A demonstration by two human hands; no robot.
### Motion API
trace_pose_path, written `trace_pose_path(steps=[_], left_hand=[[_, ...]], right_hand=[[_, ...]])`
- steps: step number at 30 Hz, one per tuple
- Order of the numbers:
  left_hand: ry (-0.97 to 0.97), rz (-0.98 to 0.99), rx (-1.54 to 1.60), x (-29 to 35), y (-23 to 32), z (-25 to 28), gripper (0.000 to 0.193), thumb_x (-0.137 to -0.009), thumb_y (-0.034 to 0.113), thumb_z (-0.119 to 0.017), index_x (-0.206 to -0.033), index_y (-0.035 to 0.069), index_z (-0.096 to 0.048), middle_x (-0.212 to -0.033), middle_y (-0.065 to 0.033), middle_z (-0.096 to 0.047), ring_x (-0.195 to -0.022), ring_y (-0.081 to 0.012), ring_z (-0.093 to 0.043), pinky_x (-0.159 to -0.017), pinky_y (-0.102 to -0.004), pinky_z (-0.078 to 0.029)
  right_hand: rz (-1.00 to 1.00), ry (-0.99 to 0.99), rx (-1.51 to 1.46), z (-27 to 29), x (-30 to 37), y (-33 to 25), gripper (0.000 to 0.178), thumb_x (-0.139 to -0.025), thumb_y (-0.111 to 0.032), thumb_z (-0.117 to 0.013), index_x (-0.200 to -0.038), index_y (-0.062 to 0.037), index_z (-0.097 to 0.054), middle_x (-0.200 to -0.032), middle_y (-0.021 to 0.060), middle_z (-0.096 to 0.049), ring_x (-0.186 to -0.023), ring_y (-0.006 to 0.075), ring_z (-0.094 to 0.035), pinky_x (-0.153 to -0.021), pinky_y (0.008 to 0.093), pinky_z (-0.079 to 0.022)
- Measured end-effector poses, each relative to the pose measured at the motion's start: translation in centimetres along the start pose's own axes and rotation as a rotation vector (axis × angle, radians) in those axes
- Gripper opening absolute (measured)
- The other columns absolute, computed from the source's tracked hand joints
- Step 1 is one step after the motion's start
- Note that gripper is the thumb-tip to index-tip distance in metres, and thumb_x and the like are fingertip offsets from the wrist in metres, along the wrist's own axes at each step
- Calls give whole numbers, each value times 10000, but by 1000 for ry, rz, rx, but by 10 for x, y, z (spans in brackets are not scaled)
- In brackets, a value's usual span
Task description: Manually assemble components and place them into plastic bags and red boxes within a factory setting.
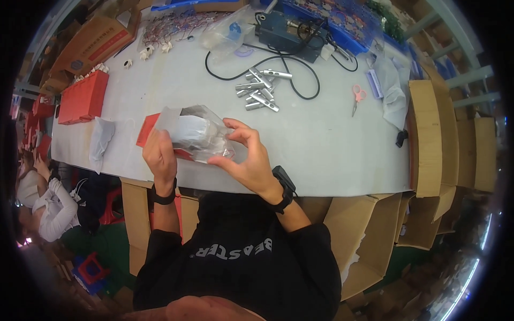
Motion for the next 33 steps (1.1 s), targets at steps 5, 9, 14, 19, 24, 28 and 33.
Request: trace_pose_path(steps=[5, 9, 14, 19, 24, 28, 33], left_hand=[[60, 344, 204, -3, -12, 17, 350, -1041, 118, -521, -743, -66, -527, -645, -80, -551, -589, -144, -487, -550, -317, -387], [145, 456, 428, -9, -6, 12, 446, -1069, 157, -509, -679, -32, -401, -585, 13, -351, -598, -67, -289, -508, -323, -236], [141, 544, 464, -7, -13, 10, 456, -1072, 195, -520, -676, -20, -452, -614, 34, -411, -609, -60, -344, -525, -302, -275], [268, 763, 675, -5, -21, 15, 424, -1076, 256, -514, -795, -40, -632, -729, 16, -595, -659, -58, -501, -577, -263, -394], [52, 882, 952, 10, -27, -13, 446, -1077, 310, -508, -1033, -82, -716, -920, -56, -718, -800, -85, -640, -680, -243, -504], [-221, 962, 972, 27, -23, -46, 499, -1071, 386, -497, -1073, -80, -676, -931, -93, -731, -778, -142, -696, -685, -279, -555], [-228, 917, 1150, 48, -27, -55, 578, -1052, 469, -517, -1187, -82, -626, -1037, -121, -718, -874, -161, -699, -756, -313, -568]], right_hand=[[212, -120, 66, 3, -11, -58, 606, -694, -51, -914, -1210, -24, -596, -1325, 208, -603, -1221, 342, -602, -968, 415, -534], [466, -120, 425, -5, -15, -85, 431, -687, -50, -904, -1060, -36, -687, -1208, 150, -651, -1120, 306, -633, -868, 404, -551], [485, -63, 467, -4, -18, -106, 343, -708, 9, -866, -1006, -53, -707, -1044, 125, -676, -985, 295, -651, -802, 379, -539], [585, -249, 612, -18, -17, -126, 358, -714, -9, -858, -1024, -70, -690, -1003, 92, -695, -915, 285, -656, -771, 340, -530], [602, -309, 444, -21, -8, -112, 353, -748, -72, -860, -1048, -61, -674, -1044, 96, -712, -912, 256, -648, -776, 328, -519], [208, -205, 237, -11, 3, -76, 376, -791, -131, -856, -1095, -36, -658, -1111, 123, -724, -888, 236, -640, -772, 307, -504], [408, -189, 297, -1, 1, -87, 428, -833, -195, -843, -1158, -16, -630, -1164, 172, -718, -887, 246, -630, -778, 322, -497]])
Point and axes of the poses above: each hand's wrist, its own x-axis away from the middle knuckle, its own z-axis out of the back of the hand, y = z × x, the point moved 10 cm from there along -x, towards the middle knuckle
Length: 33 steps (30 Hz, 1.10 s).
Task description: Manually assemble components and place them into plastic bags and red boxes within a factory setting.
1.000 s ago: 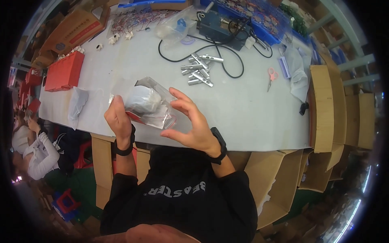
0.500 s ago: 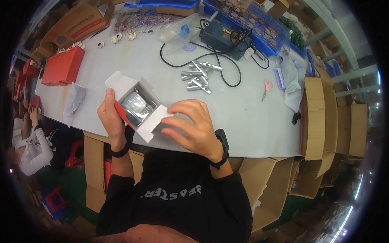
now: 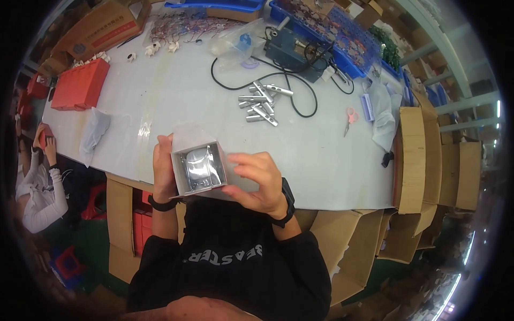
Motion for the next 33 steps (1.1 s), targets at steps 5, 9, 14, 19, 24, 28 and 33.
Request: trace_pose_path(steps=[5, 9, 14, 19, 24, 28, 33], left_hand=[[-154, -301, 32, 18, 21, -8, 577, -1003, 395, -632, -1297, -97, -563, -1187, -103, -657, -1026, -133, -630, -863, -274, -515], [-198, -299, -110, 21, 26, -10, 546, -957, 272, -698, -1334, -88, -535, -1208, -105, -639, -1087, -149, -616, -918, -297, -504], [-166, -101, -200, 20, 32, -16, 479, -928, 123, -696, -1333, -78, -538, -1200, -115, -639, -1102, -168, -613, -952, -323, -498], [-12, -654, -130, 34, 57, -11, 503, -892, 99, -721, -1351, -25, -556, -1248, -169, -617, -1118, -236, -617, -963, -360, -496], [-299, -921, -682, 52, 76, -31, 548, -835, 72, -760, -1348, 46, -568, -1314, -222, -575, -1154, -314, -609, -988, -412, -486], [-455, -560, -650, 42, 63, -41, 532, -787, 71, -797, -1277, 87, -589, -1384, -260, -521, -1225, -368, -573, -1024, -461, -459], [-393, -625, -305, 42, 43, -20, 554, -782, 117, -835, -1202, 106, -473, -1440, -314, -447, -1301, -400, -515, -1073, -485, -414]], right_hand=[[123, -55, 23, -7, -4, -11, 450, -844, -274, -830, -1165, -25, -638, -1198, 178, -708, -947, 272, -621, -810, 359, -498], [132, -146, 101, -24, -6, -12, 459, -815, -328, -834, -1127, -37, -665, -1213, 152, -707, -1000, 294, -609, -853, 388, -496], [193, -177, 258, -30, -10, -15, 492, -779, -405, -827, -1090, -48, -695, -1236, 121, -703, -1065, 325, -593, -915, 425, -490], [188, -212, 163, -32, -8, -11, 545, -794, -460, -811, -1139, -58, -682, -1292, 152, -672, -1140, 360, -583, -940, 450, -485], [168, -238, 62, -31, -15, -6, 688, -784, -545, -804, -1233, -52, -637, -1370, 191, -614, -1227, 414, -553, -964, 471, -473], [201, -362, 101, -42, -23, -14, 790, -772, -584, -802, -1300, -35, -591, -1406, 217, -580, -1253, 432, -539, -995, 475, -451], [145, -419, 67, -46, -36, -13, 877, -750, -545, -830, -1385, -23, -525, -1451, 179, -531, -1266, 403, -521, -1044, 456, -404]])
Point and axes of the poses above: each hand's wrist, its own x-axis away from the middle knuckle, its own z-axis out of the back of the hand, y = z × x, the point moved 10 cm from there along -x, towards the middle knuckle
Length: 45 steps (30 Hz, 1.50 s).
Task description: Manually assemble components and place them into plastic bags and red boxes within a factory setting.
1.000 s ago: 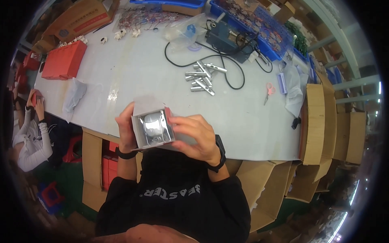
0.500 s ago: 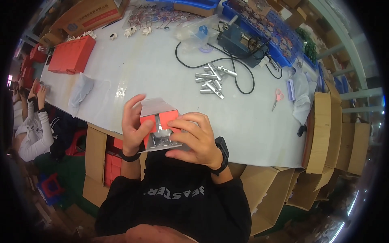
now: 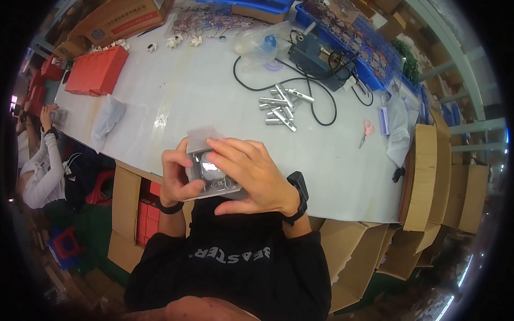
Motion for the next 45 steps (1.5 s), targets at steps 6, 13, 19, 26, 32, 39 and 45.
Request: trace_pose_path(steps=[6, 13, 19, 26, 32, 39, 45], left_hand=[[104, -187, 332, -4, 15, -10, 628, -813, 102, -805, -1168, 162, -290, -1438, -358, -411, -1322, -420, -485, -1114, -508, -369], [125, -71, 56, -6, 20, -9, 561, -844, -50, -640, -1215, 134, -261, -1429, -370, -426, -1282, -383, -518, -1087, -491, -412], [231, 38, -27, -6, 18, -11, 577, -849, -100, -524, -1304, 85, -221, -1397, -359, -468, -1262, -352, -534, -1069, -459, -440], [274, 22, 43, -1, 14, -9, 630, -854, -104, -496, -1401, 33, -215, -1403, -322, -488, -1277, -341, -530, -1088, -454, -428], [269, 59, 1, -5, 15, -8, 587, -851, -89, -515, -1392, -2, -306, -1408, -287, -493, -1276, -306, -533, -1104, -431, -414], [232, 126, -128, -7, 13, -8, 541, -862, -64, -548, -1375, -15, -380, -1415, -250, -488, -1279, -290, -527, -1111, -419, -404], [-1, 115, -308, -12, 15, -10, 482, -882, -62, -577, -1349, -26, -465, -1433, -225, -482, -1311, -292, -503, -1131, -412, -376]], right_hand=[[-41, 109, -184, 5, 12, 11, 889, -760, -501, -854, -1414, -23, -486, -1338, 154, -531, -1197, 353, -531, -1039, 438, -401], [-240, 479, -338, 17, 42, 41, 731, -755, -114, -865, -1363, -14, -473, -1098, 104, -501, -1061, 235, -540, -971, 353, -430], [-298, 565, -359, 21, 35, 39, 736, -731, 65, -789, -1375, -1, -437, -1147, 117, -522, -1069, 213, -542, -980, 349, -434], [-314, 516, -434, 11, 35, 41, 747, -761, 80, -753, -1415, 6, -401, -1179, 137, -557, -1090, 217, -547, -1004, 372, -435], [-321, 529, -479, 11, 35, 41, 737, -777, 73, -748, -1424, 2, -402, -1206, 150, -566, -1106, 224, -546, -1009, 385, -437], [-281, 339, -150, 15, 23, 23, 742, -804, 51, -748, -1452, 12, -388, -1233, 146, -568, -1133, 241, -553, -1023, 389, -437], [-224, 180, -30, 0, 18, 24, 378, -886, -67, -739, -1242, 5, -634, -1284, 186, -583, -1167, 287, -586, -1022, 382, -457]])
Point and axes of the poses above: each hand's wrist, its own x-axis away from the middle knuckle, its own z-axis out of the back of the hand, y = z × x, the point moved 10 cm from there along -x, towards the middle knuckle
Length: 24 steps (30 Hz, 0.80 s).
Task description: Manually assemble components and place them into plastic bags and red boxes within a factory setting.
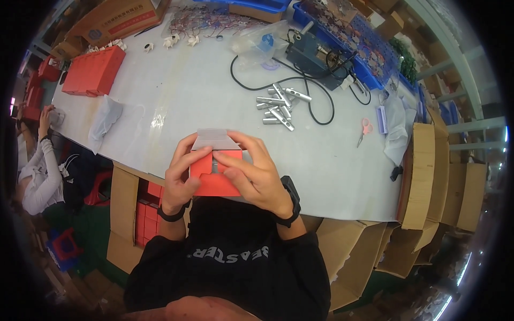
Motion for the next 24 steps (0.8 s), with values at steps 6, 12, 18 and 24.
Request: trace_pose_path(steps=[6, 12, 18, 24], left_hand=[[301, 194, 523, 2, -9, -5, 315, -887, -27, -587, -1200, -17, -612, -1426, -216, -497, -1322, -306, -503, -1145, -404, -360], [186, 58, 480, 3, -23, -6, 271, -905, -5, -541, -1158, 2, -640, -1361, -213, -556, -1293, -292, -521, -1193, -487, -282], [80, -47, 405, 0, -16, -11, 311, -913, -9, -514, -1206, 0, -616, -1307, -192, -597, -1268, -280, -536, -1227, -553, -194], [170, 62, 484, 0, -21, -14, 329, -940, 11, -521, -1257, -12, -610, -1311, -164, -605, -1273, -276, -539, -1241, -520, -189]], right_hand=[[-287, 94, -316, 2, 3, 21, 216, -919, -115, -727, -1109, -14, -707, -1304, 219, -595, -1181, 314, -605, -981, 378, -496], [-102, -33, -301, 9, -7, -4, 333, -813, -55, -822, -1117, -12, -694, -1268, 189, -634, -1152, 294, -636, -945, 363, -520], [-136, -25, -53, 9, -9, -11, 461, -744, -123, -879, -1151, -10, -695, -1213, 155, -667, -1071, 288, -670, -889, 361, -552], [-73, -107, 131, 14, -22, -29, 466, -769, -107, -852, -1194, -6, -689, -1189, 141, -672, -1016, 283, -675, -811, 343, -576]])
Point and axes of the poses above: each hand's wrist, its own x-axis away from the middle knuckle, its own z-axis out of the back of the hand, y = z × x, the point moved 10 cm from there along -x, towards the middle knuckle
